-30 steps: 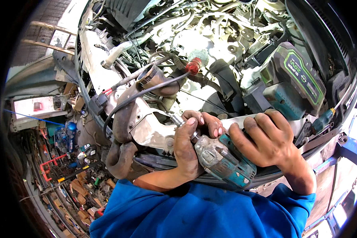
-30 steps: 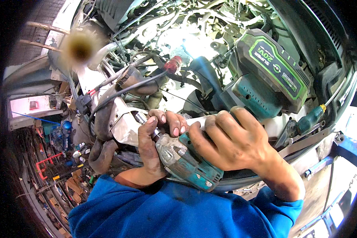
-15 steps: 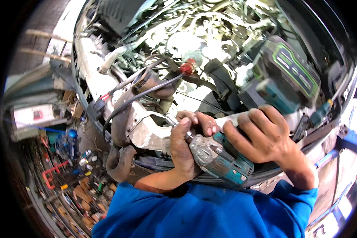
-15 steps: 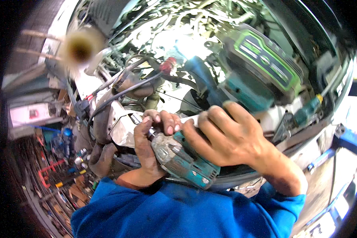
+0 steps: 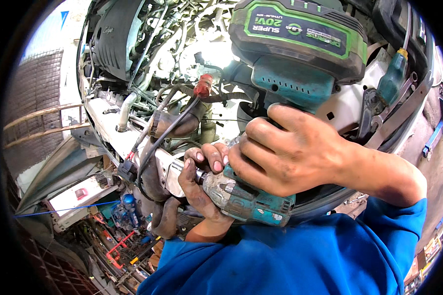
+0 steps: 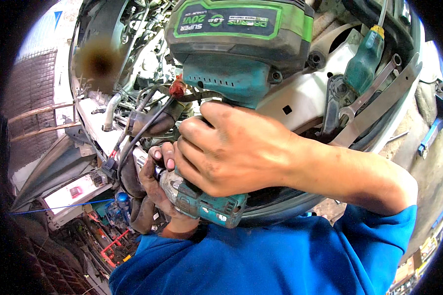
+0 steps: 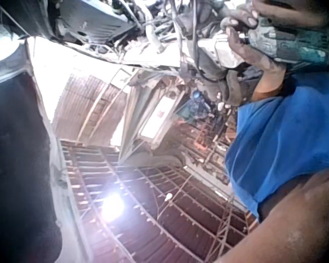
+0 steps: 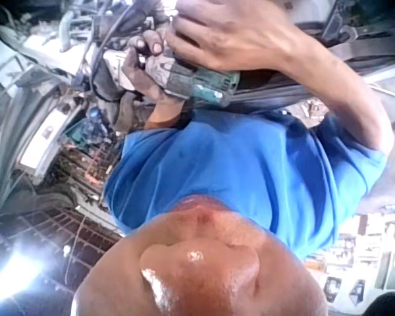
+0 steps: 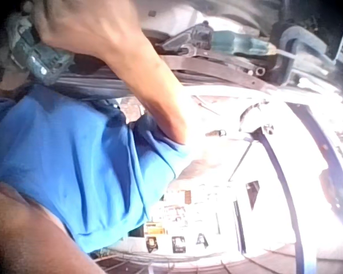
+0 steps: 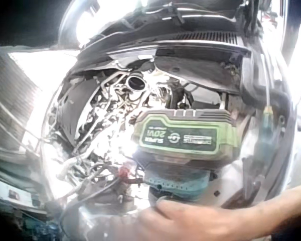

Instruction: The person works in a vehicle engine bay using a flashlight, a screwdriver, and an impact wrench, then sits on the ground to change a socket on the impact wrench before returning to work on the engine.

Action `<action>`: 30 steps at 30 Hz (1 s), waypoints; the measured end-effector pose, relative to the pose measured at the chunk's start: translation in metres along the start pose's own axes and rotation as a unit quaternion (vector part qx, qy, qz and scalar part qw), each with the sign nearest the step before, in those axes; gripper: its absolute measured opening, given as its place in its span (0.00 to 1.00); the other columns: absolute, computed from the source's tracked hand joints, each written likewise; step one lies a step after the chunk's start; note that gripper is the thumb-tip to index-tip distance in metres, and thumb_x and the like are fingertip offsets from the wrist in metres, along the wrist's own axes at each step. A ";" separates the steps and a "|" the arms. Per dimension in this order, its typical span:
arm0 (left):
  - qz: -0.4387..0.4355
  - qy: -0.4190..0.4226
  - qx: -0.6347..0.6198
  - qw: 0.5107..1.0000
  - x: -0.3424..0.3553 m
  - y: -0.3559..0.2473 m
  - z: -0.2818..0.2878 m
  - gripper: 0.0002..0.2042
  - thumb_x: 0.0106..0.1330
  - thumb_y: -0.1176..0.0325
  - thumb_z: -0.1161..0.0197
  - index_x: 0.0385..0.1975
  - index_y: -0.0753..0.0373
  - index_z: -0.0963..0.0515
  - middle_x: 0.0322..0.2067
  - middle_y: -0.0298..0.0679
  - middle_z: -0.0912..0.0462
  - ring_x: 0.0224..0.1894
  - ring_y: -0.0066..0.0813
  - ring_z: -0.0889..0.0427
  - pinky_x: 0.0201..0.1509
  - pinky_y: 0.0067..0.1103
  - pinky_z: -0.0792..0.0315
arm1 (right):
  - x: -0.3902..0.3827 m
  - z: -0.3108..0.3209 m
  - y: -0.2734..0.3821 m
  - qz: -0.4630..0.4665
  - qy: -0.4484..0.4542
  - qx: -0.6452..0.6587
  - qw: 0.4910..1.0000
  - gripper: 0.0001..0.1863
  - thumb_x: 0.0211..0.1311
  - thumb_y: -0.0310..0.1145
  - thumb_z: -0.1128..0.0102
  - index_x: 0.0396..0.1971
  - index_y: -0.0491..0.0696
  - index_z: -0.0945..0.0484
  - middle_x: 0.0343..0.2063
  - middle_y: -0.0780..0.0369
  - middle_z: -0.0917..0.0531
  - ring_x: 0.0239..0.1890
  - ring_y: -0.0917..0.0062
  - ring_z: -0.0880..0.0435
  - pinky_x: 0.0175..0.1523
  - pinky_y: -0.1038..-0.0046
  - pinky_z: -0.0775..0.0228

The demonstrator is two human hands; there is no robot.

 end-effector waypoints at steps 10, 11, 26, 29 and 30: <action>-0.006 0.014 0.010 1.000 0.000 0.001 -0.005 0.11 0.72 0.60 0.60 0.32 0.59 0.35 0.27 0.35 0.34 0.34 0.27 0.34 0.46 0.26 0.36 | 0.002 -0.001 0.000 -0.007 0.025 0.007 1.000 0.18 0.36 0.35 0.42 0.32 0.44 0.21 0.23 0.67 0.26 0.29 0.77 0.28 0.27 0.77 0.40; -0.014 0.017 0.013 1.000 0.000 0.000 -0.005 0.11 0.72 0.60 0.60 0.33 0.59 0.36 0.27 0.35 0.34 0.34 0.27 0.34 0.46 0.26 0.36 | 0.002 -0.001 0.000 -0.007 0.028 0.006 1.000 0.18 0.36 0.34 0.42 0.33 0.44 0.21 0.23 0.67 0.26 0.29 0.78 0.28 0.27 0.76 0.40; -0.007 -0.007 -0.018 1.000 0.001 -0.002 -0.002 0.10 0.70 0.59 0.54 0.32 0.59 0.37 0.22 0.40 0.33 0.35 0.35 0.34 0.46 0.30 0.37 | 0.009 0.001 0.000 0.012 0.063 -0.008 0.998 0.16 0.41 0.33 0.41 0.35 0.47 0.21 0.23 0.67 0.26 0.28 0.79 0.28 0.29 0.77 0.41; -0.011 0.006 -0.026 1.000 0.003 -0.002 -0.002 0.09 0.70 0.61 0.54 0.33 0.59 0.36 0.22 0.40 0.33 0.35 0.35 0.32 0.48 0.30 0.36 | 0.009 0.002 0.000 0.010 0.075 -0.009 0.997 0.17 0.41 0.33 0.41 0.36 0.49 0.21 0.26 0.67 0.25 0.29 0.78 0.28 0.30 0.76 0.39; -0.015 0.006 -0.027 1.000 0.002 -0.003 -0.001 0.09 0.70 0.61 0.54 0.33 0.59 0.36 0.22 0.40 0.33 0.35 0.35 0.32 0.48 0.30 0.36 | 0.010 0.001 0.001 0.015 0.085 -0.020 0.996 0.17 0.42 0.34 0.41 0.36 0.48 0.21 0.26 0.67 0.24 0.31 0.78 0.27 0.32 0.75 0.38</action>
Point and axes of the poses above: each hand's wrist, its own x-axis towards the middle knuckle, its own z-axis out of the back of the hand, y = z × x, the point moved 8 cm from there along x, towards the middle knuckle
